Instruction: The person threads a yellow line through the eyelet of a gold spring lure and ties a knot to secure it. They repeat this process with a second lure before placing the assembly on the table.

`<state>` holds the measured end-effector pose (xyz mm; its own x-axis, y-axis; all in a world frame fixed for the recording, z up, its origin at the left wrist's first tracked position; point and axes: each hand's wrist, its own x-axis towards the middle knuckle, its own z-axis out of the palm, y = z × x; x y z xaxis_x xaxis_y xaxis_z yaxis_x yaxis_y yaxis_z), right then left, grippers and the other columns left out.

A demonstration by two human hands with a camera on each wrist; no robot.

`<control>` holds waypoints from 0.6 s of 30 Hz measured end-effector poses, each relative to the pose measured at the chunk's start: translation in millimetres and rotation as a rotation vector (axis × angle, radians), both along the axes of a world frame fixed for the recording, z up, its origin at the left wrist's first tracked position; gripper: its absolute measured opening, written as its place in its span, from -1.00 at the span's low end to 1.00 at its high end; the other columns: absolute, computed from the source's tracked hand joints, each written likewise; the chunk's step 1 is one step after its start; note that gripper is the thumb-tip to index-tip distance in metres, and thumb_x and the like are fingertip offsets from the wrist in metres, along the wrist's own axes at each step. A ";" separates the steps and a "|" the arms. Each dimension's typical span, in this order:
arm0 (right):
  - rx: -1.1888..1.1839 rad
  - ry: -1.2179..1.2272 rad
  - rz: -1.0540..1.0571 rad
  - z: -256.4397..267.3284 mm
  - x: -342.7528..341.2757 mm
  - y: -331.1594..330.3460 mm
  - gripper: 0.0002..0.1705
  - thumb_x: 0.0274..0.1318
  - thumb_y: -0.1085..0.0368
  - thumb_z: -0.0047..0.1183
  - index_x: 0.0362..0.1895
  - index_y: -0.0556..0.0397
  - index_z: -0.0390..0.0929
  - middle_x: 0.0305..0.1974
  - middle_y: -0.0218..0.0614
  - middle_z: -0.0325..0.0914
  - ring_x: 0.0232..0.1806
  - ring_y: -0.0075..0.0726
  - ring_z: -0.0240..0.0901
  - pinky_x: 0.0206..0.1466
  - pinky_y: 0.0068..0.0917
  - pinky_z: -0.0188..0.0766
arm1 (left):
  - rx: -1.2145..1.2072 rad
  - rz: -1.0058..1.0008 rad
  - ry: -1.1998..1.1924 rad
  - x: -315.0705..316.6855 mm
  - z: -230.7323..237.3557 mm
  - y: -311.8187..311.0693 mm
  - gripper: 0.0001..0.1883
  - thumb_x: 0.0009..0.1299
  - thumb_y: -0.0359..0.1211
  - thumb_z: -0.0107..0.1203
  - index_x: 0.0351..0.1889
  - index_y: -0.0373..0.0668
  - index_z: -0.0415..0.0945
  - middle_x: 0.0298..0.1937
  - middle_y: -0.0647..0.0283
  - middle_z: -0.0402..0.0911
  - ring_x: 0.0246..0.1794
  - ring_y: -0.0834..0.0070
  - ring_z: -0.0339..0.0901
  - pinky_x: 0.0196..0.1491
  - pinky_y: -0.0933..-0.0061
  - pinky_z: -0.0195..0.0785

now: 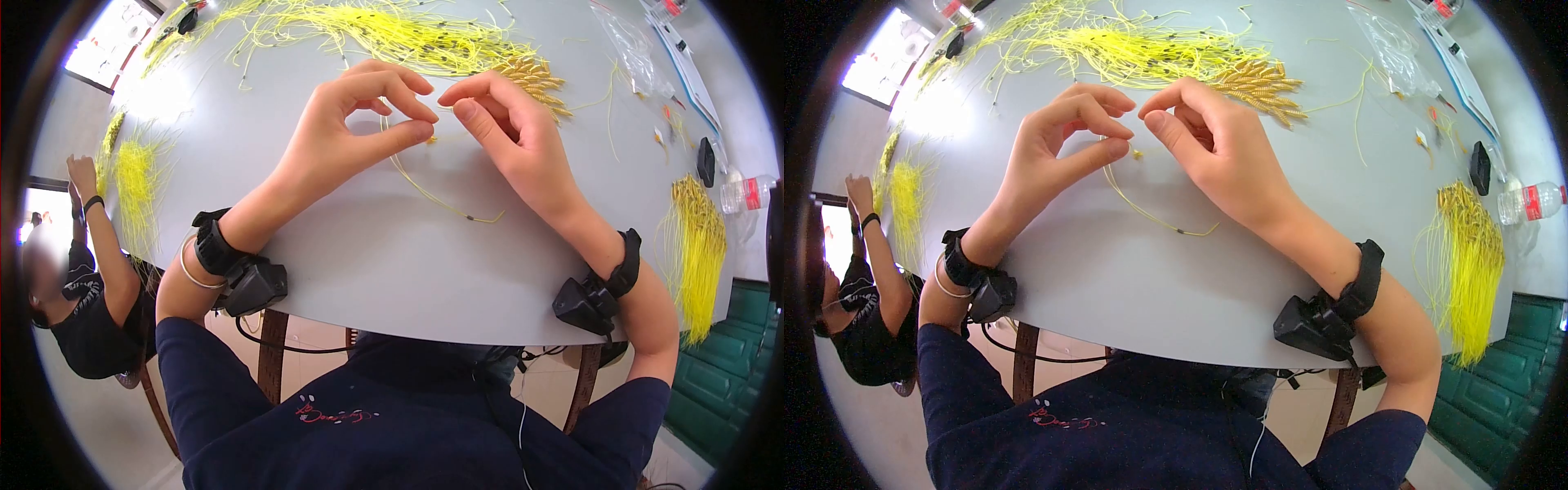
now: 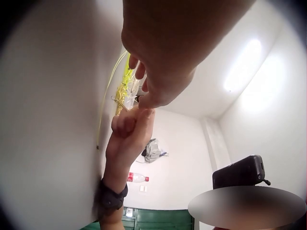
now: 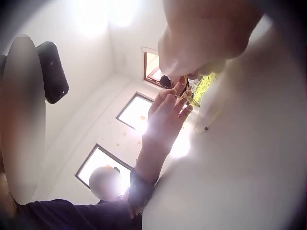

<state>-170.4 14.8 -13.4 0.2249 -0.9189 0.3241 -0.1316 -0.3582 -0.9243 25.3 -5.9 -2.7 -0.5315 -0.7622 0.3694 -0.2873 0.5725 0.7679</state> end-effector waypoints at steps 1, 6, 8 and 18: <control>-0.026 -0.017 0.007 -2.4 -0.2 -1.6 -0.84 0.13 0.31 0.02 -0.36 0.17 0.49 -0.66 -0.53 0.33 -0.65 -0.73 0.09 -0.59 -0.67 0.03 | 0.001 0.001 0.001 0.0 0.9 0.7 -0.93 0.21 -0.48 0.15 -0.35 -0.20 0.53 -0.17 0.29 0.49 -0.09 0.60 0.41 0.00 0.47 0.25; -0.016 0.044 0.081 -2.7 -3.8 -2.2 -0.84 0.12 0.31 0.03 -0.36 0.17 0.49 -0.64 -0.52 0.36 -0.64 -0.73 0.11 -0.58 -0.69 0.05 | 0.193 0.027 0.024 -0.7 4.2 2.1 -0.92 0.24 -0.47 0.12 -0.32 -0.21 0.49 -0.23 0.31 0.51 -0.17 0.60 0.43 -0.03 0.48 0.26; -0.021 0.042 0.116 -5.3 -3.5 -2.3 -0.86 0.08 0.33 0.06 -0.37 0.17 0.50 -0.67 -0.52 0.32 -0.66 -0.73 0.09 -0.59 -0.68 0.01 | 0.208 0.017 0.052 -0.8 2.0 1.5 -0.93 0.26 -0.46 0.11 -0.32 -0.22 0.48 -0.25 0.32 0.51 -0.18 0.60 0.43 -0.04 0.50 0.27; 0.032 0.133 0.132 -0.5 -3.9 0.1 -0.89 0.03 0.35 0.10 -0.41 0.15 0.49 -0.74 -0.54 0.22 -0.69 -0.73 0.04 -0.62 -0.66 -0.04 | 0.235 -0.031 0.146 -0.8 -0.9 2.3 -0.93 0.31 -0.45 0.08 -0.29 -0.23 0.44 -0.23 0.34 0.48 -0.17 0.63 0.40 -0.02 0.56 0.24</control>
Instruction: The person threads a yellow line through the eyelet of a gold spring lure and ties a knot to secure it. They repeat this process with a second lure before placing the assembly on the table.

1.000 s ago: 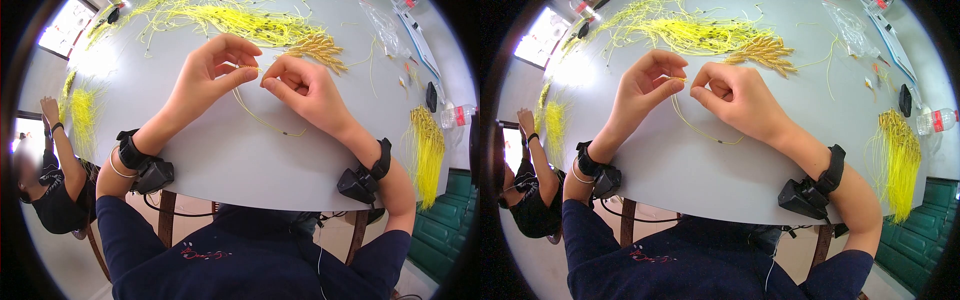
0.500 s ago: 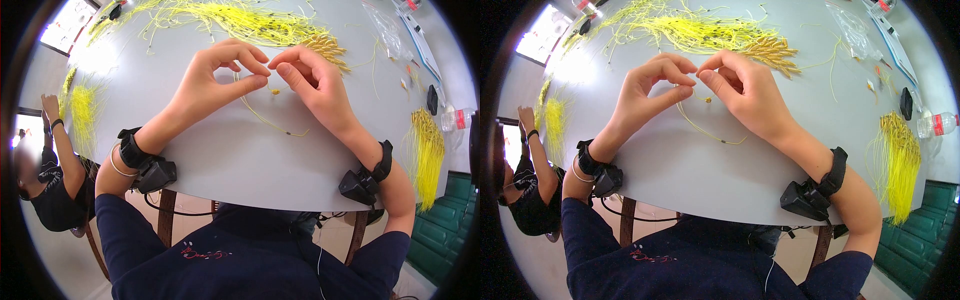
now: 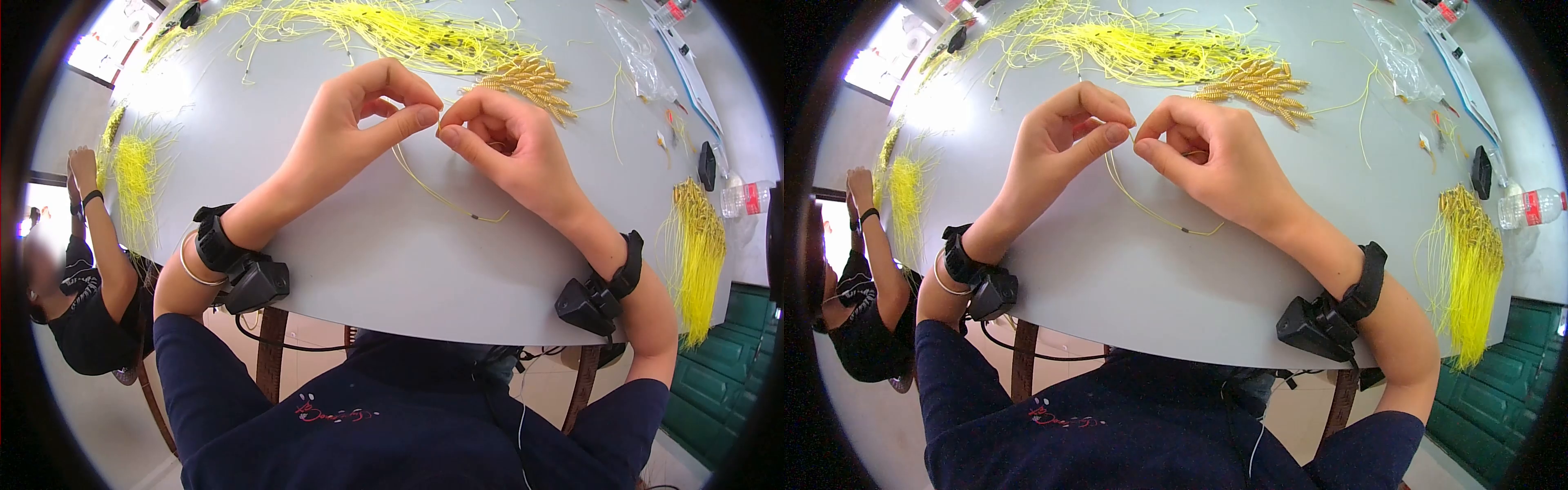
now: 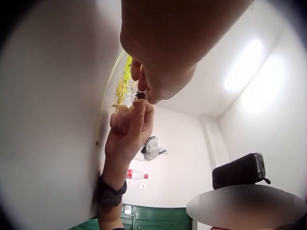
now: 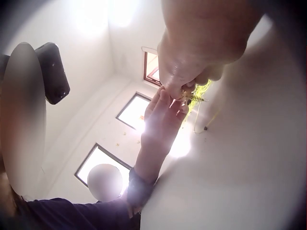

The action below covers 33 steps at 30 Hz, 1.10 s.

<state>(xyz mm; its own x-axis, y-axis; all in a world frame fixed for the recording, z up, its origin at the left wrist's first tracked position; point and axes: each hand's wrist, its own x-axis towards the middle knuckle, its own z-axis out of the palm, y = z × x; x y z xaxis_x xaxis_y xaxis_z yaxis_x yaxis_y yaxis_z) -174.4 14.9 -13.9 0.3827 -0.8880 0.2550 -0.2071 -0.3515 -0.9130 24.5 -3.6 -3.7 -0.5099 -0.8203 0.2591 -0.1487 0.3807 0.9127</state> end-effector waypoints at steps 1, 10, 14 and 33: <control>-0.001 -0.010 -0.002 -0.2 0.2 0.1 -0.89 0.03 0.36 0.09 -0.42 0.15 0.48 -0.74 -0.54 0.22 -0.69 -0.73 0.05 -0.62 -0.66 -0.04 | 0.001 0.000 0.000 -0.2 -0.1 0.2 -0.93 0.31 -0.45 0.08 -0.29 -0.23 0.44 -0.23 0.34 0.48 -0.17 0.63 0.40 -0.02 0.56 0.24; -0.008 -0.035 -0.004 4.5 1.4 2.1 -0.89 0.07 0.40 0.04 -0.44 0.15 0.41 -0.71 -0.48 0.29 -0.68 -0.70 0.09 -0.61 -0.66 0.01 | 0.114 -0.011 0.047 -2.2 4.4 4.4 -0.85 0.29 -0.46 0.10 -0.21 -0.21 0.40 -0.24 0.38 0.45 -0.17 0.70 0.40 -0.16 0.66 0.30; -0.027 -0.056 0.022 1.8 2.5 3.0 -0.87 0.08 0.38 0.04 -0.44 0.15 0.38 -0.73 -0.47 0.26 -0.69 -0.68 0.06 -0.62 -0.64 -0.02 | 0.086 -0.026 0.030 -2.5 1.8 3.8 -0.80 0.28 -0.44 0.12 -0.17 -0.20 0.38 -0.22 0.38 0.45 -0.15 0.68 0.42 -0.14 0.64 0.30; -0.033 -0.087 -0.034 3.0 2.4 2.9 -0.88 0.14 0.37 -0.02 -0.39 0.15 0.36 -0.63 -0.44 0.36 -0.65 -0.68 0.14 -0.59 -0.65 0.04 | 0.100 -0.037 0.055 -3.2 -5.9 3.8 -0.78 0.30 -0.48 0.05 -0.15 -0.16 0.27 -0.26 0.40 0.41 -0.28 0.75 0.33 -0.23 0.69 0.25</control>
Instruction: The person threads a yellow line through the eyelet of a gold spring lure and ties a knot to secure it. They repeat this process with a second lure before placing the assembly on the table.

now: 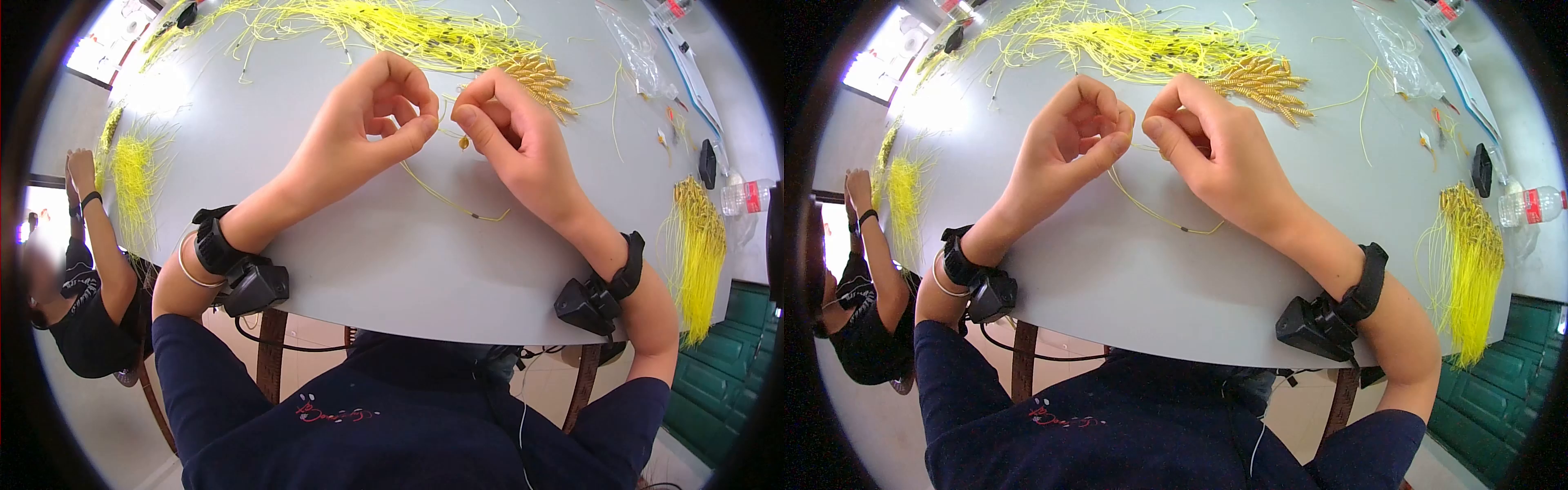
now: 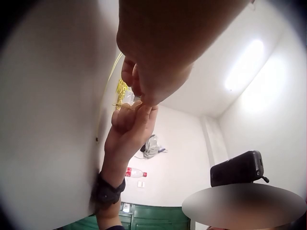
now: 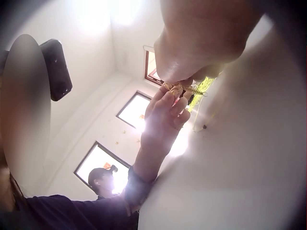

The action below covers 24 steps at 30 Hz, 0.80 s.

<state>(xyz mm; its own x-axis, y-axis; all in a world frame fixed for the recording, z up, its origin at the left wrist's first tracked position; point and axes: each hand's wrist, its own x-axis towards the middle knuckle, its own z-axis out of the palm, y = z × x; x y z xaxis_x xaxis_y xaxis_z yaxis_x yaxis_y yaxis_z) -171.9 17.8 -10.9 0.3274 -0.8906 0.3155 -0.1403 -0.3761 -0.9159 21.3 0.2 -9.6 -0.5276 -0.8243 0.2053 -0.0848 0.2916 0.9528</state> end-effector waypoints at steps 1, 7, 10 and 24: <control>0.024 0.007 -0.004 1.6 -0.8 0.2 -0.88 0.15 0.36 -0.03 -0.38 0.14 0.36 -0.62 -0.46 0.37 -0.65 -0.69 0.14 -0.59 -0.66 0.04 | 0.000 0.000 0.000 -0.5 0.5 0.5 -0.78 0.30 -0.48 0.05 -0.15 -0.16 0.27 -0.26 0.40 0.41 -0.28 0.75 0.33 -0.23 0.69 0.25; 0.036 -0.013 0.009 -3.0 1.6 -1.0 -0.89 0.15 0.35 -0.03 -0.37 0.14 0.39 -0.63 -0.47 0.35 -0.65 -0.70 0.11 -0.60 -0.65 0.02 | -0.006 0.015 0.000 -1.9 2.1 1.4 -0.79 0.32 -0.47 0.03 -0.13 -0.18 0.26 -0.26 0.40 0.41 -0.31 0.77 0.32 -0.37 0.75 0.21; 0.015 0.030 0.034 -4.8 -1.0 -2.3 -0.90 0.12 0.36 -0.01 -0.38 0.14 0.41 -0.67 -0.47 0.32 -0.67 -0.69 0.08 -0.61 -0.64 0.00 | 0.007 0.055 0.043 -2.0 2.6 1.5 -0.79 0.30 -0.44 0.07 -0.17 -0.19 0.28 -0.24 0.39 0.41 -0.36 0.75 0.36 -0.29 0.69 0.31; -0.026 0.090 0.007 -3.0 0.4 -0.6 -0.89 0.11 0.39 0.01 -0.42 0.16 0.39 -0.70 -0.35 0.36 -0.69 -0.61 0.15 -0.62 -0.61 0.02 | 0.036 -0.001 -0.169 1.8 7.5 1.1 -0.77 0.30 -0.31 0.11 -0.15 -0.19 0.40 -0.14 0.39 0.45 -0.14 0.73 0.39 -0.24 0.70 0.26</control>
<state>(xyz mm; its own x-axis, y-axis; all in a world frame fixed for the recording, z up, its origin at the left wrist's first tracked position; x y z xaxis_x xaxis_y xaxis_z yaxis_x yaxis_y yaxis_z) -171.5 17.2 -13.9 0.3616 -0.8801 0.3077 -0.2185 -0.4008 -0.8897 23.1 1.3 -2.1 -0.5533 -0.8288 0.0835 -0.2447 0.2575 0.9348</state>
